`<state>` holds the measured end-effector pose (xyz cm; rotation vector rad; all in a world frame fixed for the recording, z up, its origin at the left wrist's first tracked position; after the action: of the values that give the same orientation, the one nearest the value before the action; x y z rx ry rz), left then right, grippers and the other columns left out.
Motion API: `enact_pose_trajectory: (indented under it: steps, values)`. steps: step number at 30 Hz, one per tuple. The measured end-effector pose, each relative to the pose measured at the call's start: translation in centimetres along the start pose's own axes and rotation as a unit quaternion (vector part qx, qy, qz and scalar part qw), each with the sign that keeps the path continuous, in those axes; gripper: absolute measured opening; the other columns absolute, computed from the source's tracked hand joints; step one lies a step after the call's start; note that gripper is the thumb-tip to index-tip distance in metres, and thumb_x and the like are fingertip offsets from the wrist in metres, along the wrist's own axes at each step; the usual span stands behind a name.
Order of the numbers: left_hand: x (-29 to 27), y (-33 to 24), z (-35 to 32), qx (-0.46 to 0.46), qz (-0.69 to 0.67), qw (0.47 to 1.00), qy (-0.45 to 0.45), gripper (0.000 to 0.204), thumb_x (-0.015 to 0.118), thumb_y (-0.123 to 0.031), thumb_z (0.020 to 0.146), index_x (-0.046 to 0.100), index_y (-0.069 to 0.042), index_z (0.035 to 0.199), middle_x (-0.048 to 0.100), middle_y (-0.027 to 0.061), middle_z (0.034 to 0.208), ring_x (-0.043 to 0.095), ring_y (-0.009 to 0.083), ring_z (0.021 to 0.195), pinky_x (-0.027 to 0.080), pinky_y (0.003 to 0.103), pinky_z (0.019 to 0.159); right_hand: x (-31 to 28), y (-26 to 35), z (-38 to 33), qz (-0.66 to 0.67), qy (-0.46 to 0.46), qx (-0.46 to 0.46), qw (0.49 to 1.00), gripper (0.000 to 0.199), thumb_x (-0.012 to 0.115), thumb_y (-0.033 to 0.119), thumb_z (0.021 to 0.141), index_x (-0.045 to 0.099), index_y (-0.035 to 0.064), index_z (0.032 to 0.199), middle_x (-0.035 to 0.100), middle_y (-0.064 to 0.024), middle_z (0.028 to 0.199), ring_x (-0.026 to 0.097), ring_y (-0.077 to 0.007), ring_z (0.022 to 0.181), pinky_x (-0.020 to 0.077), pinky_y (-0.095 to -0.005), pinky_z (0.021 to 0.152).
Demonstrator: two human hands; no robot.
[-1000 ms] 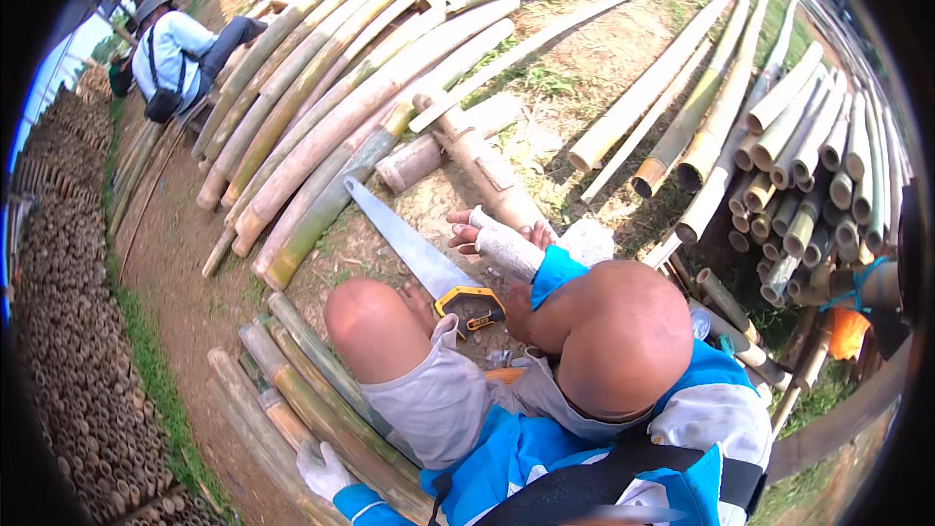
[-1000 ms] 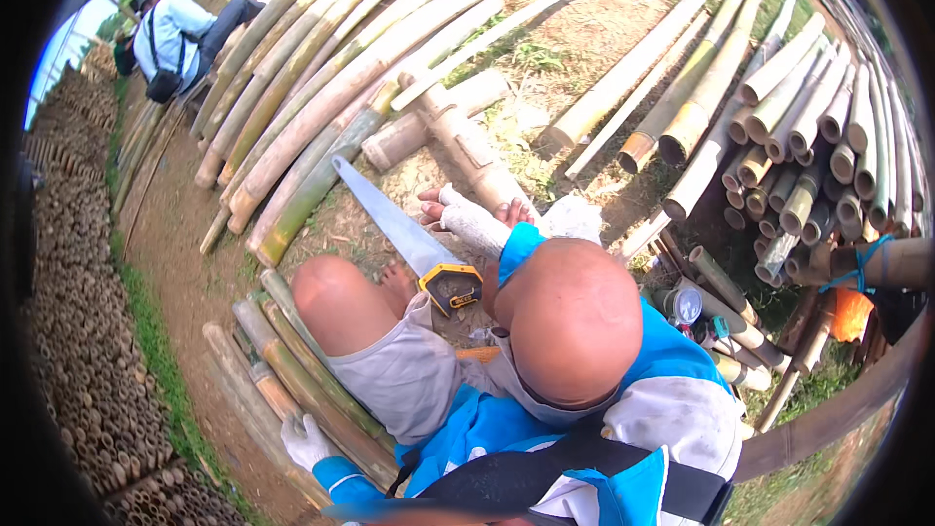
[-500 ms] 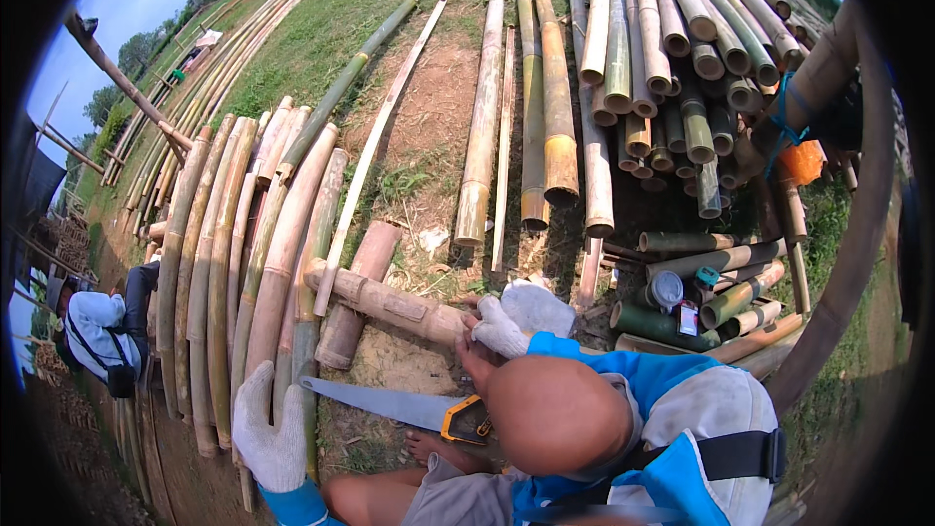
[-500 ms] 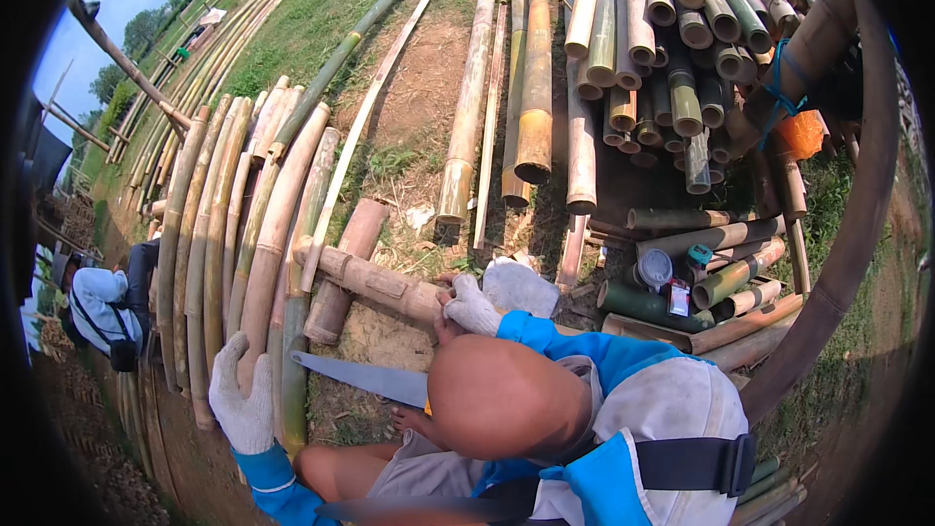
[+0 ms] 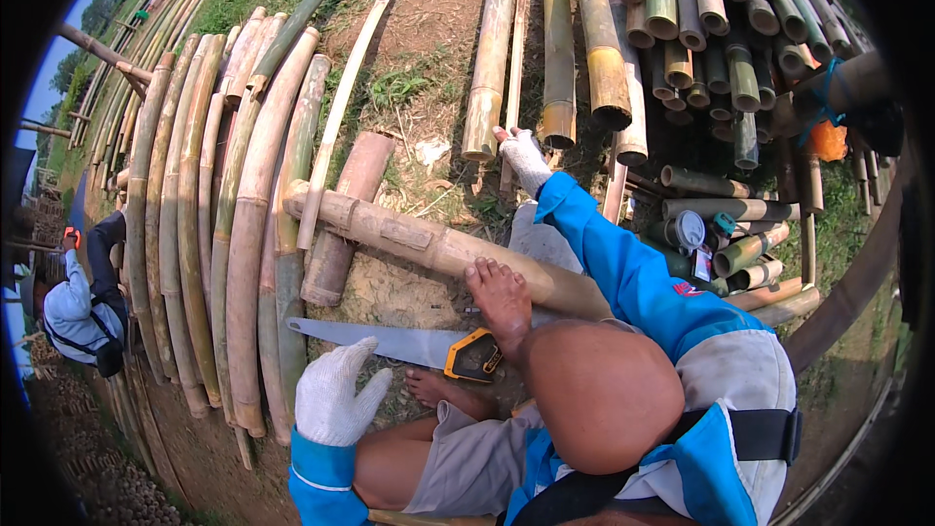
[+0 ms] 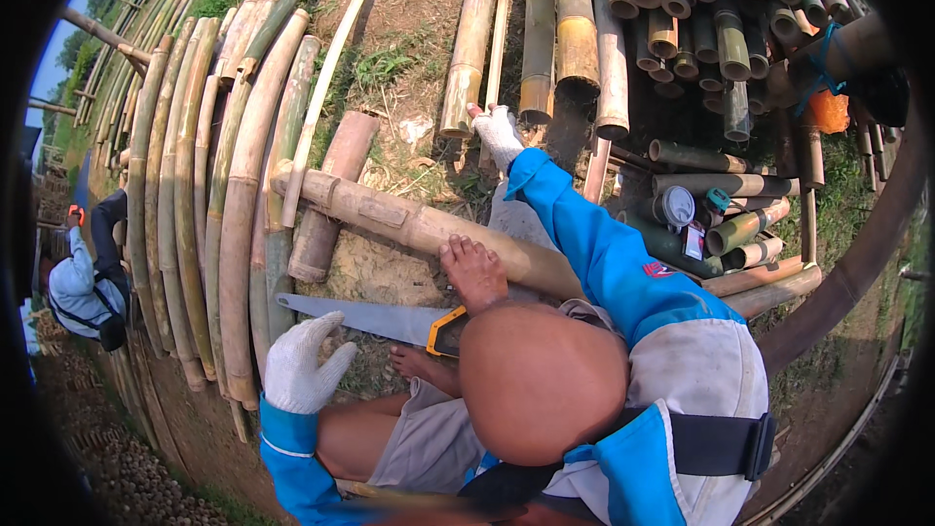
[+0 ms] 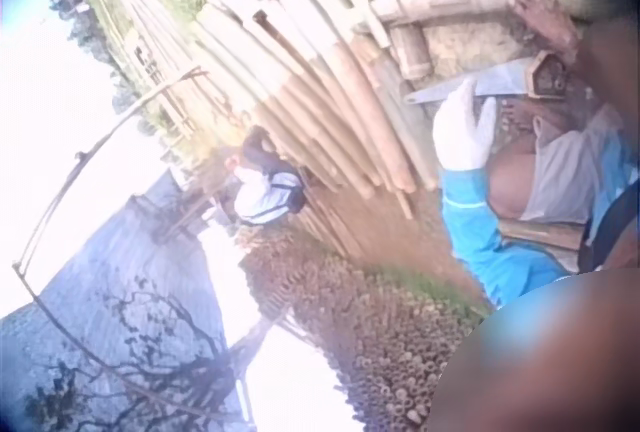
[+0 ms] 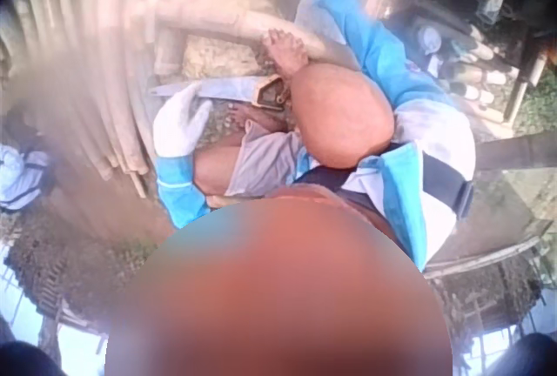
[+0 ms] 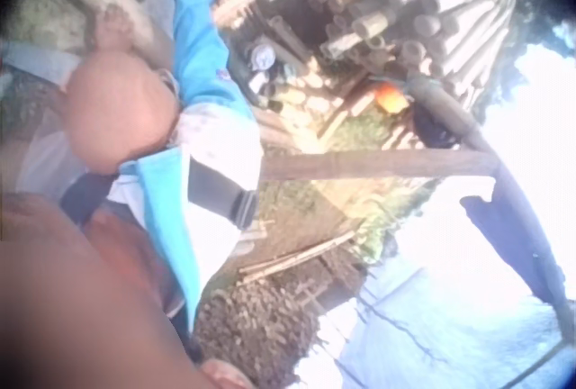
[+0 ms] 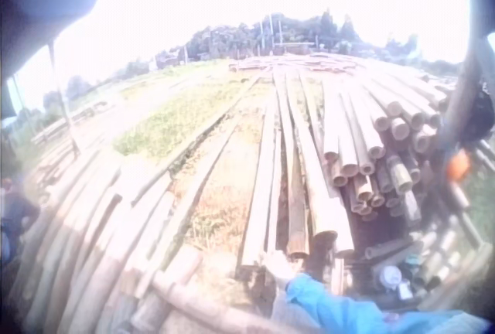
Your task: The person uses a hand saw to cut bamboo poles into shorter sections. They position each pole on a support, saw through it, and then move the cut pieces aside.
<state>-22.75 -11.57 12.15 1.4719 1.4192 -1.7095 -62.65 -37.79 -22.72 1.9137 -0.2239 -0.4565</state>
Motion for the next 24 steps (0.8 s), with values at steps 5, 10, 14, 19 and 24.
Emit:
enact_pose_trajectory:
  steps: [5,10,14,19,24]
  values:
    - [0.5,0.2,0.5,0.006,-0.011,1.000,0.027,0.044,0.086,-0.024,0.091,0.077,-0.003,0.129,0.080,0.0194,0.115,0.076,0.0404,0.105,0.060,0.048,0.093,4.0,-0.3,4.3,0.081,0.046,0.069,0.993,0.079,0.084,0.050,0.096,0.059,-0.0033,0.148,0.070,-0.0246,0.141,0.070,-0.0383,0.128,0.0592,-0.0507,0.101]
    - [0.5,0.2,1.8,0.017,-0.020,0.999,0.031,0.045,0.087,-0.024,0.091,0.077,-0.002,0.129,0.080,0.0193,0.115,0.077,0.0389,0.106,0.061,0.046,0.094,7.5,-1.8,3.7,0.372,0.151,0.177,0.898,0.043,0.088,0.034,0.098,0.071,0.0107,0.130,0.079,-0.0073,0.113,0.078,-0.0282,0.100,0.0653,-0.0527,0.091]
    - [0.5,0.1,2.4,0.021,-0.043,0.998,0.037,0.047,0.088,-0.024,0.090,0.077,-0.001,0.130,0.080,0.0189,0.113,0.078,0.0375,0.105,0.061,0.045,0.094,7.4,-0.9,2.0,0.359,0.172,0.161,0.903,0.051,0.086,0.029,0.101,0.064,0.0086,0.142,0.074,-0.0117,0.126,0.072,-0.0304,0.116,0.0604,-0.0582,0.103]
    - [0.7,-0.6,2.6,0.029,-0.055,0.996,0.064,0.047,0.084,-0.031,0.094,0.077,-0.003,0.131,0.081,0.0189,0.113,0.078,0.0375,0.103,0.061,0.047,0.093,5.7,1.2,-0.7,0.270,0.163,0.171,0.933,0.044,0.085,0.031,0.101,0.066,0.0088,0.134,0.075,-0.0065,0.112,0.075,-0.0245,0.099,0.0638,-0.0491,0.090]
    - [0.5,-1.0,4.4,0.021,-0.051,0.997,0.052,0.050,0.087,-0.030,0.092,0.076,-0.002,0.132,0.081,0.0187,0.115,0.079,0.0354,0.105,0.062,0.045,0.094,6.5,7.0,-5.7,0.463,0.241,0.171,0.836,0.052,0.082,0.028,0.103,0.060,0.0095,0.147,0.070,-0.0127,0.135,0.073,-0.0322,0.121,0.0608,-0.0554,0.107]
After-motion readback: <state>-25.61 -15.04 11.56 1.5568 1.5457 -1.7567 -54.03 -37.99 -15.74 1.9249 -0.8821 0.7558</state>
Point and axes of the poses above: each hand's wrist, its own z-axis towards the middle knuckle, its own x-axis out of the palm, y = z × x, the point moved 10 cm from there along z, towards the middle knuckle
